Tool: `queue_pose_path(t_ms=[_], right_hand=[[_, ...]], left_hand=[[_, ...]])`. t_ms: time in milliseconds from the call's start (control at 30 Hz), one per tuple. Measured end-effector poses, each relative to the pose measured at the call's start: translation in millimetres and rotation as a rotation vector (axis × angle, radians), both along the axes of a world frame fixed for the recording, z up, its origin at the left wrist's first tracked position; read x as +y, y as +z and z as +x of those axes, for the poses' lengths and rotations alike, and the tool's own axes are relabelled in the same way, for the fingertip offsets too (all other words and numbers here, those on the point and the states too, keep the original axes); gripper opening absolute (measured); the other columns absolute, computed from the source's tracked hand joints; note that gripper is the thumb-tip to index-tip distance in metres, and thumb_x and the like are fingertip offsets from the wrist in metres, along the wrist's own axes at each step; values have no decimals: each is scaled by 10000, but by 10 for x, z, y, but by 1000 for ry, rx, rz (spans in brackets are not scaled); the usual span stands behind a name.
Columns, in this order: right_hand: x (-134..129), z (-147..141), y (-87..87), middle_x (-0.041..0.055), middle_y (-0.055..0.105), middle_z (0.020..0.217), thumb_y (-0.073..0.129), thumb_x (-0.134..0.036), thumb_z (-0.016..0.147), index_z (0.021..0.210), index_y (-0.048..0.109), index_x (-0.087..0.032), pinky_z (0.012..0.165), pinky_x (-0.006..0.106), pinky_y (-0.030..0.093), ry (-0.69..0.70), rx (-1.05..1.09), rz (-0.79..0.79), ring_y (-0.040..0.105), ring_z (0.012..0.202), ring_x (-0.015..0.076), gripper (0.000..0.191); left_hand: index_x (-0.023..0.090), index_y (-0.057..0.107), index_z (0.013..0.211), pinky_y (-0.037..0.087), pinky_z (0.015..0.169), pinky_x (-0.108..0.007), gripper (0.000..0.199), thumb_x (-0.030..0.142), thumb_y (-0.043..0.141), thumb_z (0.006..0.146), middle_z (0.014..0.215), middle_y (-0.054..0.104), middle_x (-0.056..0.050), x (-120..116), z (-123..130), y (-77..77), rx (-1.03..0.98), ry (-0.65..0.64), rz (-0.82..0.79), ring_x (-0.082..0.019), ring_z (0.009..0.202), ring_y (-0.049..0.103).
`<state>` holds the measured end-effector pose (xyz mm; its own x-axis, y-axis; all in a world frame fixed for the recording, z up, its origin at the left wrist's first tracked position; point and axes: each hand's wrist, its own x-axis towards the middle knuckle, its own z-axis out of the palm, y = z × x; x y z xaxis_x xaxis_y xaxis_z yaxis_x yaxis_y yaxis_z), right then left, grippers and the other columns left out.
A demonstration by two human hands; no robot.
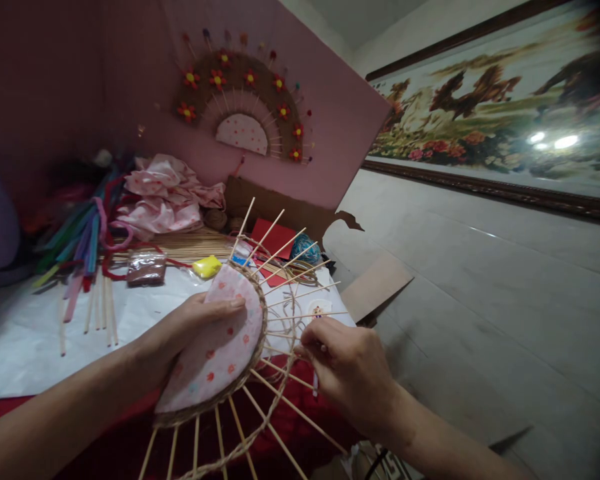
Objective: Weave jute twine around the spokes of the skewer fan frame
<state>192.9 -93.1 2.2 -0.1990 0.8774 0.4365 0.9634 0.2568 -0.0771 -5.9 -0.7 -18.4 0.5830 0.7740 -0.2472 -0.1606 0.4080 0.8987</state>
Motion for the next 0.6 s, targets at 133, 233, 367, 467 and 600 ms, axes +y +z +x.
queue_pose_path(t_ms=[133,233,367,467,600], right_hand=[[5,4,-13,-15,571,638,571,-190,752,677,505,-185,528,227,302,3,7,-9,477,558,101,100],[3,2,-20,-16,574,638,577,-189,749,680,509,-187,528,229,301,-6,8,-9,482,559,101,97],[-2,-2,-25,-19,580,641,586,-195,749,682,514,-188,523,227,299,-14,14,-7,487,552,98,99],[-8,-2,-28,-20,586,653,592,-201,749,689,519,-191,532,226,308,-15,19,-18,499,566,101,95],[-11,1,-23,-14,591,655,589,-204,751,687,524,-189,531,225,310,-22,20,-22,500,568,104,92]], left_hand=[[137,579,837,389,469,-229,256,344,623,693,620,675,-53,4,-3,0,-4,3,1,-123,452,552],[138,583,819,388,468,-230,242,342,623,695,613,675,-53,7,-3,-2,-6,11,11,-125,453,554],[141,590,806,382,456,-229,227,334,628,694,589,669,-42,8,3,5,1,22,-3,-122,436,547],[140,596,809,381,448,-228,219,323,629,692,575,663,-32,5,10,14,-6,17,-3,-123,431,544],[138,593,825,391,467,-227,245,337,630,686,593,669,-36,7,15,14,7,29,22,-130,459,558]])
